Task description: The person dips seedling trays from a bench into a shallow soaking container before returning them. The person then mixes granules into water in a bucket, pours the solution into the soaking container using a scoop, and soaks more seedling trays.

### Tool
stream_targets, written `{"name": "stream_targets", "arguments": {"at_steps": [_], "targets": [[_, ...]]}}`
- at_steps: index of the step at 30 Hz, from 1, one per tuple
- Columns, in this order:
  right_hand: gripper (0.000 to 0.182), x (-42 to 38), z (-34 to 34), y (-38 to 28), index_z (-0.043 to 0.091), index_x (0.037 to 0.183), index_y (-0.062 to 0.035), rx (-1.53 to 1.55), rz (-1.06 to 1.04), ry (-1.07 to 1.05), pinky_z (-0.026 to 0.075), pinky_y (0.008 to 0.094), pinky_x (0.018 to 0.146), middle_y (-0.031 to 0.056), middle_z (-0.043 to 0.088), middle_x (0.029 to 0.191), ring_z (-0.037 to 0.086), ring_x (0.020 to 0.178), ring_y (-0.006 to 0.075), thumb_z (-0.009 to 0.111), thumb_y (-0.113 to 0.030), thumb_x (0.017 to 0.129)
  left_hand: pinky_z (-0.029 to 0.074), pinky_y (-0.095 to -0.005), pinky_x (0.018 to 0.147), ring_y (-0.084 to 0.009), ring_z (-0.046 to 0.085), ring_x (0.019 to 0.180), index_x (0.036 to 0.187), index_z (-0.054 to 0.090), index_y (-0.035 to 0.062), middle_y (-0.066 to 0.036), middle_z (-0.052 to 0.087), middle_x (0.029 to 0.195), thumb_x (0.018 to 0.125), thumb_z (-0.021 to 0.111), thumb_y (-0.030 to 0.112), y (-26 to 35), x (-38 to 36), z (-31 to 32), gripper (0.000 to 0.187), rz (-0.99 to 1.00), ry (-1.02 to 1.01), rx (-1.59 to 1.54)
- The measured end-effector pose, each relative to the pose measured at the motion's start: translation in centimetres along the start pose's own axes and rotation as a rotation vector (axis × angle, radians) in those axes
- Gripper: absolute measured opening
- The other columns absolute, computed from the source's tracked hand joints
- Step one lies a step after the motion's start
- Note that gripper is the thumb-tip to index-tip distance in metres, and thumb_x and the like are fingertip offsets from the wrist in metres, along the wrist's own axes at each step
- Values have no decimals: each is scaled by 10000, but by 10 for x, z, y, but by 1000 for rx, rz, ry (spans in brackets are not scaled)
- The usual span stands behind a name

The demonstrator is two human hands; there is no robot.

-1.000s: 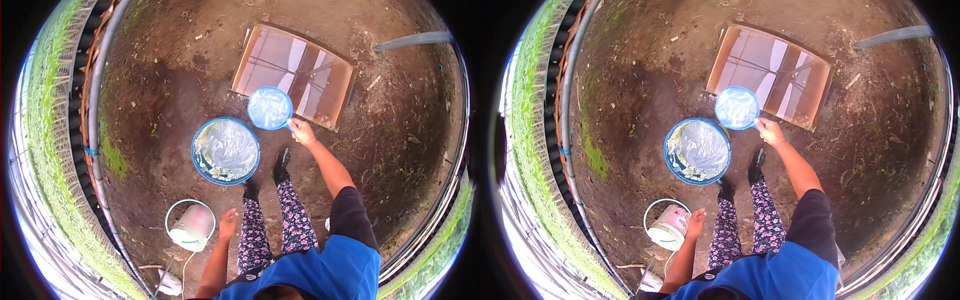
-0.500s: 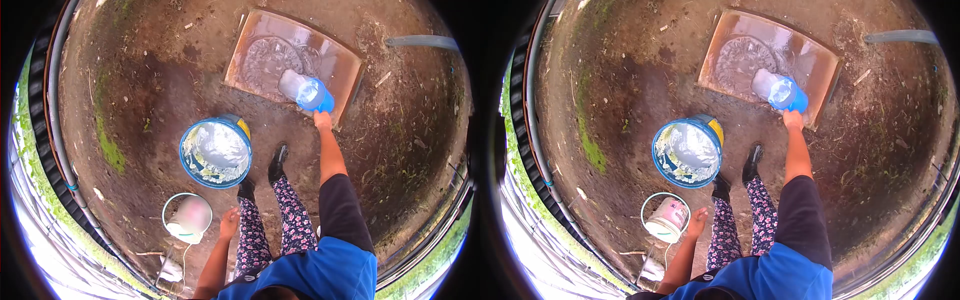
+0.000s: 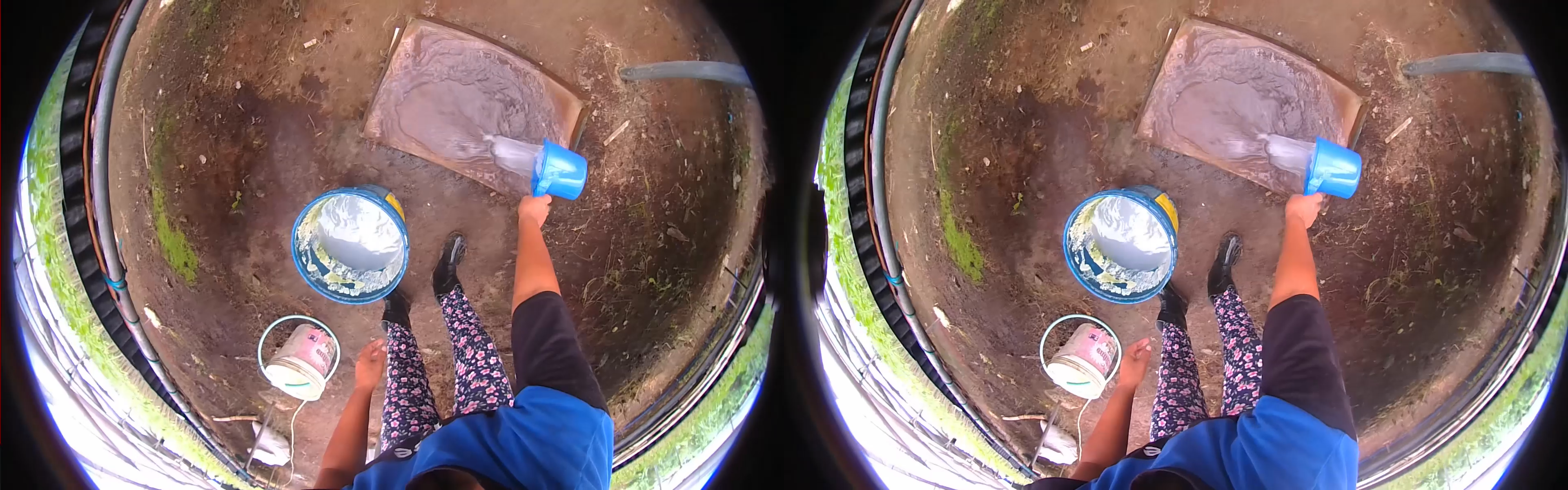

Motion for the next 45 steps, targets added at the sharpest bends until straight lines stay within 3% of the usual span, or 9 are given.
{"name": "stream_targets", "arguments": {"at_steps": [7, 14, 18, 20, 25, 32, 41, 44, 45], "targets": [[364, -46, -21, 11, 440, 1042, -63, 143, -131, 292, 407, 418, 784, 158, 477, 979, 511, 865, 356, 593, -119, 717, 407, -276, 815, -169, 534, 917, 1069, 527, 24, -103, 555, 1040, 794, 553, 226, -16, -15, -7, 342, -5, -19, -117], [222, -203, -17, 14, 450, 946, -53, 653, -672, -86, 416, 361, 711, 149, 523, 803, 532, 762, 294, 543, -130, 759, 415, -299, 826, -197, 543, 947, 1070, 523, 43, -112, 547, 1068, 787, 562, 218, -53, -27, -33, 335, 16, -19, -215], [313, -322, -11, 39, 405, 1053, -64, 450, -714, -538, 423, 399, 718, 207, 537, 939, 538, 846, 362, 519, -151, 776, 410, -298, 835, -199, 536, 949, 1074, 513, 31, -109, 548, 1069, 785, 570, 209, -99, -29, -46, 344, 60, 18, -273], [408, -362, 16, 50, 367, 1125, -62, 319, -972, -417, 432, 402, 721, 222, 532, 944, 549, 836, 327, 536, -169, 769, 411, -296, 832, -200, 537, 945, 1072, 516, 35, -113, 546, 1070, 787, 573, 214, -118, -31, -54, 342, 70, 20, -304], [396, -396, 77, 29, 334, 1179, -101, -236, -1111, -419, 452, 442, 711, 171, 459, 941, 504, 885, 351, 419, -98, 793, 413, -286, 827, -189, 534, 947, 1064, 524, 29, -113, 551, 1058, 789, 578, 219, -162, -38, -75, 338, 9, 66, -317], [454, -388, 157, 10, 280, 1208, -34, -525, -803, -444, 461, 402, 755, 202, 464, 1030, 534, 923, 352, 430, -138, 793, 409, -281, 830, -179, 533, 951, 1049, 528, 1, -108, 563, 1037, 789, 578, 216, -233, -36, -82, 341, -87, 73, -467], [368, -379, 231, 10, 426, 1086, -37, -347, -690, -679, 397, 437, 837, 211, 547, 999, 501, 993, 369, 463, -248, 786, 406, -282, 830, -185, 532, 950, 1077, 508, -5, -117, 553, 1061, 790, 567, 232, -275, -32, -73, 377, -186, 74, -452], [390, -360, 254, 13, 504, 1006, -27, -234, -878, -547, 470, 416, 677, 155, 592, 816, 592, 796, 299, 491, -352, 791, 405, -282, 829, -186, 534, 947, 1092, 505, 10, -111, 551, 1068, 795, 557, 238, -275, -28, -68, 378, -187, 56, -432], [396, -358, 250, 13, 508, 1008, -38, -187, -729, -668, 471, 391, 615, 145, 589, 786, 588, 722, 271, 493, -369, 792, 404, -282, 828, -186, 535, 946, 1096, 504, 15, -108, 551, 1070, 797, 553, 239, -271, -27, -68, 377, -184, 54, -432]]}}
Point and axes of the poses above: each hand's wrist, its own x-axis towards the middle knuckle, its own z-axis out of the palm, y = z × x, the point moved 3 cm from there along x, towards the middle knuckle
